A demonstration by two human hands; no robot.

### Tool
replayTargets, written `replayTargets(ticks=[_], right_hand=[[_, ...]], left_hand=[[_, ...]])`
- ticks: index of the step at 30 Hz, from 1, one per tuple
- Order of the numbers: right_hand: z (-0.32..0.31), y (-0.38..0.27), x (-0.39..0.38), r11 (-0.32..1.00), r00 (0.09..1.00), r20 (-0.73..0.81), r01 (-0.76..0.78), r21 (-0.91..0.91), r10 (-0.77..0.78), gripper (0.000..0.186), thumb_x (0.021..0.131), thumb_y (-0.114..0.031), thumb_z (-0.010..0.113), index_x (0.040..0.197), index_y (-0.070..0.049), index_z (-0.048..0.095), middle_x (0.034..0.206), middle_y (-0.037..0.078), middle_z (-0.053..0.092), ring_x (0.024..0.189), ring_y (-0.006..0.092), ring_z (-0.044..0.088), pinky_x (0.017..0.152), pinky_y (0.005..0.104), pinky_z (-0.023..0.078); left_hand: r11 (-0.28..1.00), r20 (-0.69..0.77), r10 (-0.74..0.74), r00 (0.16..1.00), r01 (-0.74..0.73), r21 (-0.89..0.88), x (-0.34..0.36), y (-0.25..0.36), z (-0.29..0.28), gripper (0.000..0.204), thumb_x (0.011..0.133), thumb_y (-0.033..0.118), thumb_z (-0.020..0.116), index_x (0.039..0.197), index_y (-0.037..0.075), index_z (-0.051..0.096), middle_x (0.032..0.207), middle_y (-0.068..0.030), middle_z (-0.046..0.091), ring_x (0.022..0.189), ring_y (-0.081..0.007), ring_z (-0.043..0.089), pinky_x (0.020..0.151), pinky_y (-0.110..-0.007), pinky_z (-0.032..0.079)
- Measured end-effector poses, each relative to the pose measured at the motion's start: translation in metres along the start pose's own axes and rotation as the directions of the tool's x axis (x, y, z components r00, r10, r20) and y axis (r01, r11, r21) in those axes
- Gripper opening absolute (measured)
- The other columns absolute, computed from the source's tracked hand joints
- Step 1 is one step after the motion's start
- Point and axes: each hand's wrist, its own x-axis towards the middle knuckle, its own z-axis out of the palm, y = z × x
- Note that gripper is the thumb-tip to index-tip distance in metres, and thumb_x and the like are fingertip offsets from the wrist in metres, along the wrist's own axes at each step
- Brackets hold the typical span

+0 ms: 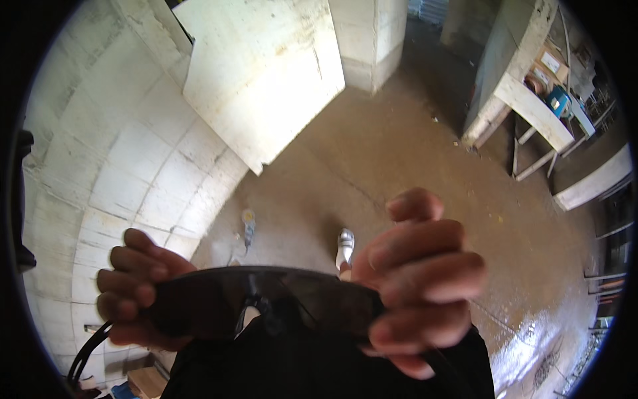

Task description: The person uses an angle grinder to grind a section of a concrete wall near the floor. The person holds the tool with both hands and moves it along the wall surface, generating dust.

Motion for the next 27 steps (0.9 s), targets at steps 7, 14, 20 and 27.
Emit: replayTargets(ticks=[7, 14, 20, 27], right_hand=[[0.003, 0.115, 0.121, 0.981, 0.963, 0.214, 0.184, -0.064, -0.166, 0.03, 0.099, -0.046, 0.051, 0.111, -0.025, 0.069, 0.103, -0.006, 0.061, 0.104, 0.0172, 0.054, 0.105, 0.051, 0.032], [0.035, 0.244, 0.169, 0.874, 0.931, 0.235, 0.348, -0.338, -0.28, 0.049, 0.096, -0.044, 0.054, 0.113, 0.0, 0.065, 0.109, 0.014, 0.067, 0.116, 0.028, 0.055, 0.11, 0.0552, 0.032], [0.082, 0.337, 0.164, 0.953, 0.932, 0.233, 0.298, -0.057, -0.278, 0.048, 0.095, -0.043, 0.055, 0.113, 0.0, 0.065, 0.109, 0.014, 0.067, 0.115, 0.028, 0.056, 0.109, 0.0543, 0.033], [0.155, 0.439, 0.171, 0.945, 0.92, 0.218, 0.327, 0.031, -0.325, 0.048, 0.094, -0.043, 0.056, 0.112, 0.0, 0.066, 0.109, 0.014, 0.067, 0.114, 0.0279, 0.056, 0.108, 0.0532, 0.034]], left_hand=[[0.947, 0.182, 0.301, 0.936, -0.316, 0.059, 0.127, -0.093, 0.006, 0.023, 0.102, 0.04, 0.054, 0.091, 0.02, 0.057, 0.086, 0.0068, 0.051, 0.081, -0.0136, 0.048, 0.08, -0.035, 0.038], [0.916, 0.096, 0.276, 0.956, -0.292, 0.275, 0.18, -0.185, -0.004, 0.014, 0.1, 0.03, 0.055, 0.092, 0.019, 0.052, 0.087, 0.0056, 0.048, 0.084, -0.0146, 0.047, 0.081, -0.035, 0.038], [0.891, 0.069, 0.283, 0.957, -0.289, 0.35, 0.202, -0.257, -0.041, 0.013, 0.1, 0.03, 0.055, 0.094, 0.019, 0.052, 0.089, 0.0046, 0.049, 0.085, -0.0152, 0.048, 0.082, -0.035, 0.039], [0.854, 0.062, 0.326, 0.943, -0.322, 0.409, 0.244, -0.345, -0.089, 0.013, 0.1, 0.03, 0.054, 0.096, 0.018, 0.053, 0.091, 0.0034, 0.05, 0.087, -0.0159, 0.048, 0.083, -0.035, 0.039]])
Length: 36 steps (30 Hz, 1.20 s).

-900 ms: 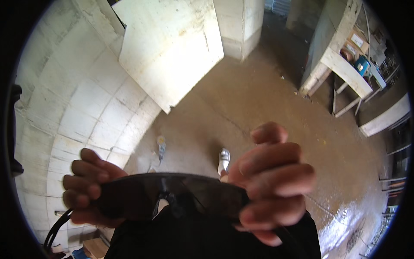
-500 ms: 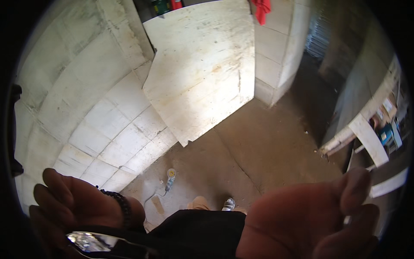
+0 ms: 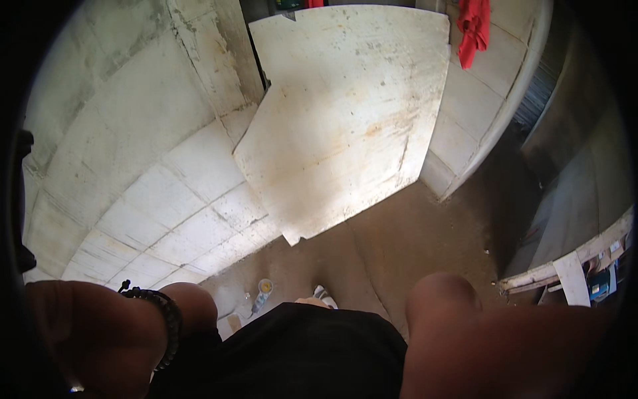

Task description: The person uses an angle grinder to grind a section of a concrete wall near the floor. The person holds the tool with both hands and moves it along the wall surface, generating dust.

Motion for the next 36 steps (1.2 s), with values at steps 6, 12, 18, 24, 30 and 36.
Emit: replayTargets(ticks=[6, 12, 18, 24, 30, 36], right_hand=[[0.054, 0.072, -0.006, 1.0, 1.0, -0.02, 0.007, 0.017, -0.007, 0.047, 0.094, -0.043, 0.057, 0.112, 0.0, 0.066, 0.108, 0.014, 0.068, 0.113, 0.0279, 0.057, 0.106, 0.0523, 0.035], [0.097, 0.145, -0.02, 0.999, 0.999, -0.044, 0.005, 0.048, -0.003, 0.047, 0.093, -0.042, 0.058, 0.112, 0.0, 0.066, 0.108, 0.014, 0.068, 0.112, 0.0278, 0.058, 0.105, 0.0514, 0.036], [0.123, 0.232, -0.033, 0.994, 1.0, -0.022, -0.001, 0.111, 0.004, 0.047, 0.093, -0.042, 0.059, 0.112, 0.0, 0.066, 0.108, 0.014, 0.068, 0.111, 0.0277, 0.058, 0.104, 0.0504, 0.037], [0.138, 0.35, -0.042, 0.984, 0.999, -0.034, 0.011, 0.179, -0.005, 0.046, 0.092, -0.041, 0.06, 0.112, 0.0, 0.067, 0.108, 0.014, 0.069, 0.11, 0.0277, 0.059, 0.102, 0.0495, 0.038], [0.161, 0.501, -0.037, 0.976, 0.998, -0.067, 0.025, 0.215, -0.011, 0.046, 0.092, -0.041, 0.061, 0.112, 0.0, 0.067, 0.108, 0.014, 0.069, 0.11, 0.0276, 0.059, 0.101, 0.0486, 0.039], [0.219, 0.621, -0.048, 0.955, 0.999, -0.016, -0.028, 0.294, 0.034, 0.046, 0.091, -0.041, 0.062, 0.112, 0.0, 0.067, 0.108, 0.014, 0.069, 0.109, 0.0276, 0.06, 0.1, 0.0477, 0.04]], left_hand=[[0.999, 0.004, 0.033, 0.999, -0.033, 0.034, 0.009, -0.088, 0.007, 0.013, 0.101, 0.03, 0.054, 0.097, 0.017, 0.054, 0.092, 0.0024, 0.051, 0.089, -0.0165, 0.049, 0.084, -0.036, 0.04], [0.996, 0.025, 0.048, 0.999, -0.05, 0.074, 0.013, -0.153, 0.016, 0.014, 0.101, 0.03, 0.053, 0.099, 0.016, 0.054, 0.093, 0.0014, 0.052, 0.091, -0.0171, 0.05, 0.085, -0.036, 0.04], [0.988, 0.036, 0.051, 0.998, -0.056, 0.144, 0.007, -0.215, 0.038, 0.014, 0.101, 0.03, 0.053, 0.1, 0.016, 0.055, 0.095, 0.0004, 0.053, 0.092, -0.0177, 0.05, 0.086, -0.036, 0.041], [0.957, 0.064, 0.073, 0.995, -0.088, 0.277, 0.0, -0.288, 0.086, 0.015, 0.101, 0.03, 0.053, 0.102, 0.015, 0.055, 0.096, -0.0006, 0.054, 0.094, -0.0183, 0.051, 0.087, -0.036, 0.041], [0.744, -0.006, -0.015, 1.0, 0.015, 0.668, -0.018, -0.381, 0.127, 0.016, 0.102, 0.03, 0.052, 0.103, 0.014, 0.056, 0.098, -0.0017, 0.055, 0.096, -0.0189, 0.052, 0.088, -0.037, 0.042], [0.358, -0.157, -0.176, 0.972, 0.212, 0.909, -0.048, -0.448, 0.133, 0.017, 0.102, 0.029, 0.052, 0.105, 0.013, 0.056, 0.099, -0.0027, 0.056, 0.097, -0.0195, 0.052, 0.089, -0.037, 0.042]])
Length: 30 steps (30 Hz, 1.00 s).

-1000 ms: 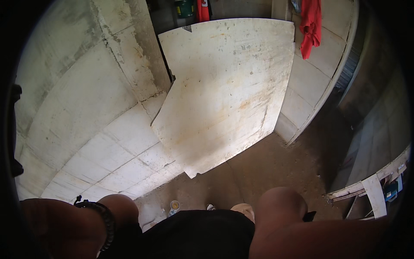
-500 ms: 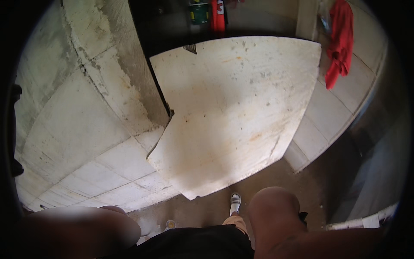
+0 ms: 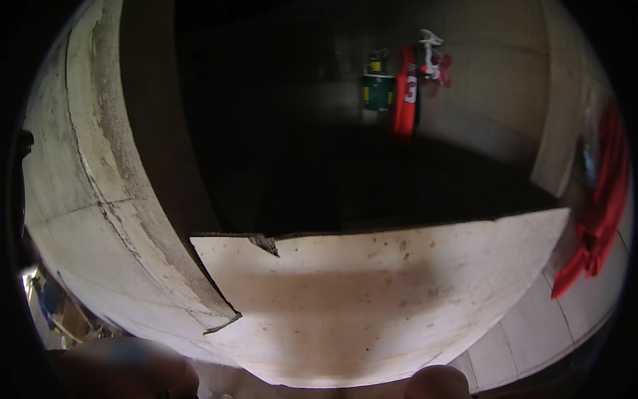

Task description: The person uses an angle grinder to grind a section of a concrete wall near the floor. The person holds the tool with both hands and moves it along the wall surface, generating dust.

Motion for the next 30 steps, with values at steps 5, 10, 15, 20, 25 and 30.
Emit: replayTargets(ticks=[5, 10, 15, 20, 25, 30], right_hand=[[0.016, 0.077, -0.018, 0.995, 0.997, 0.028, -0.069, 0.066, 0.067, 0.046, 0.09, -0.04, 0.063, 0.112, 0.0, 0.067, 0.107, 0.014, 0.07, 0.108, 0.0275, 0.061, 0.098, 0.0469, 0.041], [0.024, 0.11, -0.032, 0.989, 0.993, 0.051, -0.109, 0.102, 0.104, 0.046, 0.09, -0.04, 0.064, 0.112, 0.0, 0.068, 0.107, 0.014, 0.07, 0.107, 0.0275, 0.061, 0.097, 0.0461, 0.042], [0.024, 0.125, -0.037, 0.985, 0.99, 0.065, -0.131, 0.109, 0.124, 0.045, 0.09, -0.04, 0.064, 0.112, 0.0, 0.068, 0.107, 0.014, 0.07, 0.107, 0.0274, 0.062, 0.096, 0.0453, 0.043], [0.021, 0.131, -0.04, 0.987, 0.989, 0.072, -0.134, 0.088, 0.128, 0.045, 0.089, -0.039, 0.065, 0.111, 0.0, 0.068, 0.107, 0.015, 0.07, 0.106, 0.0274, 0.062, 0.095, 0.0446, 0.044], [0.014, 0.133, -0.029, 0.99, 0.991, 0.06, -0.123, 0.072, 0.119, 0.045, 0.089, -0.039, 0.066, 0.111, 0.0, 0.068, 0.107, 0.015, 0.071, 0.105, 0.0273, 0.063, 0.094, 0.0438, 0.044], [0.004, 0.13, -0.024, 0.993, 0.992, 0.063, -0.112, 0.048, 0.109, 0.045, 0.088, -0.039, 0.067, 0.111, 0.0, 0.068, 0.107, 0.015, 0.071, 0.104, 0.0273, 0.063, 0.093, 0.043, 0.045]], left_hand=[[0.984, 0.037, -0.088, 0.995, 0.081, 0.158, -0.007, -0.002, 0.032, 0.018, 0.102, 0.029, 0.052, 0.106, 0.013, 0.057, 0.101, -0.0035, 0.057, 0.099, -0.02, 0.053, 0.09, -0.037, 0.043], [0.951, 0.02, -0.095, 0.995, 0.085, 0.296, -0.009, -0.004, 0.044, 0.019, 0.102, 0.029, 0.051, 0.107, 0.012, 0.057, 0.102, -0.0044, 0.057, 0.1, -0.0206, 0.053, 0.091, -0.037, 0.043], [0.868, -0.014, -0.097, 0.995, 0.091, 0.488, -0.005, -0.002, 0.05, 0.02, 0.102, 0.029, 0.051, 0.109, 0.012, 0.058, 0.103, -0.0052, 0.058, 0.102, -0.0211, 0.054, 0.092, -0.038, 0.044], [0.872, -0.01, -0.108, 0.994, 0.1, 0.479, -0.005, -0.006, 0.051, 0.021, 0.103, 0.029, 0.051, 0.11, 0.011, 0.058, 0.104, -0.0061, 0.059, 0.103, -0.0216, 0.054, 0.092, -0.038, 0.044], [0.874, -0.008, -0.11, 0.994, 0.101, 0.474, -0.002, -0.009, 0.054, 0.022, 0.103, 0.029, 0.051, 0.111, 0.011, 0.059, 0.106, -0.0069, 0.06, 0.105, -0.0221, 0.055, 0.093, -0.038, 0.044], [0.893, 0.006, -0.1, 0.995, 0.087, 0.441, -0.002, -0.014, 0.069, 0.023, 0.103, 0.029, 0.05, 0.112, 0.01, 0.059, 0.107, -0.0078, 0.06, 0.106, -0.0226, 0.055, 0.094, -0.038, 0.045]])
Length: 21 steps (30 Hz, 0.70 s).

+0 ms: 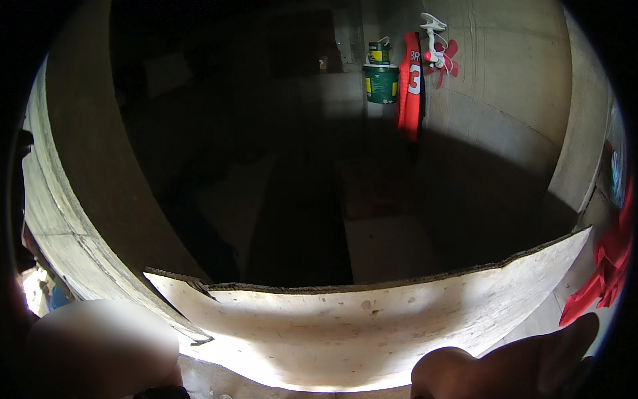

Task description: The person uses an angle grinder to grind a section of a concrete wall near the floor. The person holds the tool with both hands and moves it along the wall surface, generating dust.

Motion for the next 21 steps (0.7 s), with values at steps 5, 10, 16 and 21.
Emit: replayTargets(ticks=[5, 10, 16, 21], right_hand=[[-0.007, -0.006, 0.002, 1.0, 1.0, 0.006, -0.013, -0.004, 0.013, 0.045, 0.088, -0.038, 0.068, 0.111, 0.0, 0.069, 0.107, 0.015, 0.071, 0.104, 0.0272, 0.064, 0.092, 0.0423, 0.046], [-0.011, -0.009, 0.003, 1.0, 1.0, -0.004, 0.0, 0.004, 0.0, 0.045, 0.087, -0.038, 0.069, 0.111, 0.0, 0.069, 0.106, 0.015, 0.072, 0.103, 0.0272, 0.064, 0.091, 0.0415, 0.047], [-0.015, -0.015, 0.001, 1.0, 1.0, 0.005, -0.007, 0.008, 0.007, 0.045, 0.087, -0.038, 0.07, 0.111, 0.0, 0.069, 0.106, 0.015, 0.072, 0.102, 0.0271, 0.065, 0.089, 0.0406, 0.048], [-0.011, -0.022, 0.0, 1.0, 1.0, 0.025, -0.011, 0.027, 0.01, 0.045, 0.086, -0.037, 0.071, 0.111, 0.0, 0.069, 0.106, 0.015, 0.072, 0.101, 0.0271, 0.065, 0.088, 0.0398, 0.049]], left_hand=[[0.999, 0.025, 0.019, 1.0, -0.019, -0.026, 0.005, 0.003, -0.003, 0.024, 0.103, 0.029, 0.05, 0.114, 0.009, 0.06, 0.108, -0.0086, 0.061, 0.107, -0.0231, 0.056, 0.095, -0.039, 0.045], [0.999, 0.023, 0.019, 1.0, -0.017, -0.05, -0.001, 0.003, -0.006, 0.025, 0.103, 0.029, 0.05, 0.115, 0.009, 0.06, 0.109, -0.0095, 0.062, 0.109, -0.0236, 0.057, 0.096, -0.039, 0.046], [0.999, 0.031, 0.018, 0.999, -0.017, -0.047, -0.006, 0.006, -0.022, 0.027, 0.104, 0.029, 0.049, 0.116, 0.008, 0.061, 0.111, -0.0105, 0.063, 0.111, -0.0242, 0.057, 0.097, -0.039, 0.046], [0.999, 0.04, 0.01, 0.999, -0.008, -0.049, -0.016, 0.006, -0.04, 0.028, 0.104, 0.028, 0.049, 0.118, 0.007, 0.061, 0.112, -0.0113, 0.064, 0.112, -0.0247, 0.058, 0.097, -0.039, 0.047]])
